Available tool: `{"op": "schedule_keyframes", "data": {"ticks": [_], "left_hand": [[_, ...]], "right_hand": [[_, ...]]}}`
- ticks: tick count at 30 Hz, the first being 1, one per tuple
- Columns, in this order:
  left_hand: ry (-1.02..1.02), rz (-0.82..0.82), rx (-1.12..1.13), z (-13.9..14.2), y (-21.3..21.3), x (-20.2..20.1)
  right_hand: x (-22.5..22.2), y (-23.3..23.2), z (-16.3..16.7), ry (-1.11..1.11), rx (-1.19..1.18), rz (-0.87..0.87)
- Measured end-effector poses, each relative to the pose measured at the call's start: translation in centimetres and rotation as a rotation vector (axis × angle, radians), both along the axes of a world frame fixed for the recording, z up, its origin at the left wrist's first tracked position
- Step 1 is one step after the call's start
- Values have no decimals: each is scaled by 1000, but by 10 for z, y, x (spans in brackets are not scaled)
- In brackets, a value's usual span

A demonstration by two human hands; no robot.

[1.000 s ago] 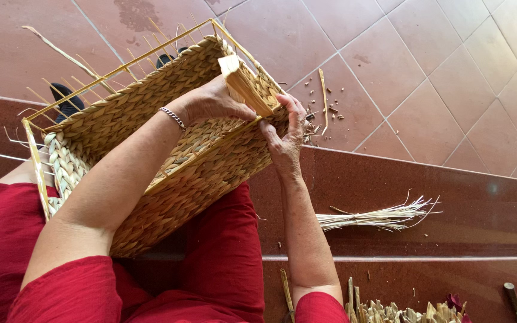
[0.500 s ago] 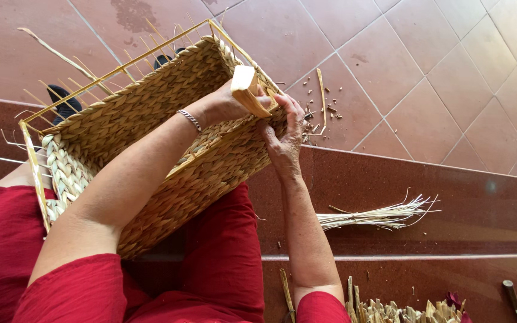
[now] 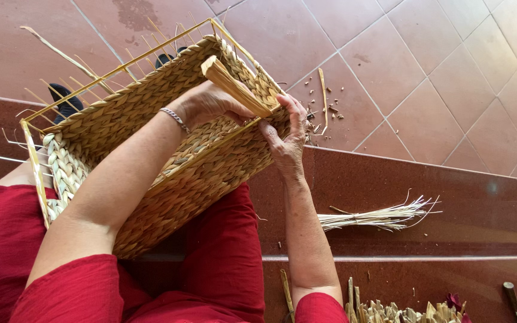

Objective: The person weaves a rectangular basket by hand, interlacing long dried palm strips through the vertical frame. They repeatedly pull and tuck the strips to build up the basket walls, occasionally adjusting the basket's position on their lap.

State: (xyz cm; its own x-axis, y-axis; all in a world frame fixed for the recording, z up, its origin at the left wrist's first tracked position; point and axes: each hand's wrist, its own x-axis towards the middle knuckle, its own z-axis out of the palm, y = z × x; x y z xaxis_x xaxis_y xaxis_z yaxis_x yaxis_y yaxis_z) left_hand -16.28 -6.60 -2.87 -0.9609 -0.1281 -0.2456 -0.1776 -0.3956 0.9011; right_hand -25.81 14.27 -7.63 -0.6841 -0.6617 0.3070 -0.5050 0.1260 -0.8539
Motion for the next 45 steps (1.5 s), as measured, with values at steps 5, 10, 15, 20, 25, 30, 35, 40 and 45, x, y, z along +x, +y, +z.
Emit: {"op": "schedule_keyframes", "data": {"ticks": [5, 10, 15, 20, 25, 30, 35, 40, 45], "left_hand": [[0, -57, -64, -6, 0, -7], [-101, -186, 3, -9, 3, -22], [27, -151, -103, -6, 2, -18], [7, -138, -183, -2, -7, -8], [30, -84, -105, -4, 0, -16], [-17, -88, -314, -3, -1, -13], [26, -109, -90, 5, 1, -6], [17, -30, -125, 11, 6, -4], [-76, -21, 30, 9, 12, -6]], "right_hand": [[-2, -1, -4, 3, -18, -4], [0, -3, -7, -29, -29, -31], [4, -6, 0, -62, -46, -38], [7, -7, 7, -96, -42, -26], [8, -6, 8, -54, -51, -17], [10, -6, 0, 13, -65, -73], [23, -2, -13, 294, -95, -239], [30, 0, -18, 470, -22, -230], [18, -4, -19, 443, -13, -181]]}}
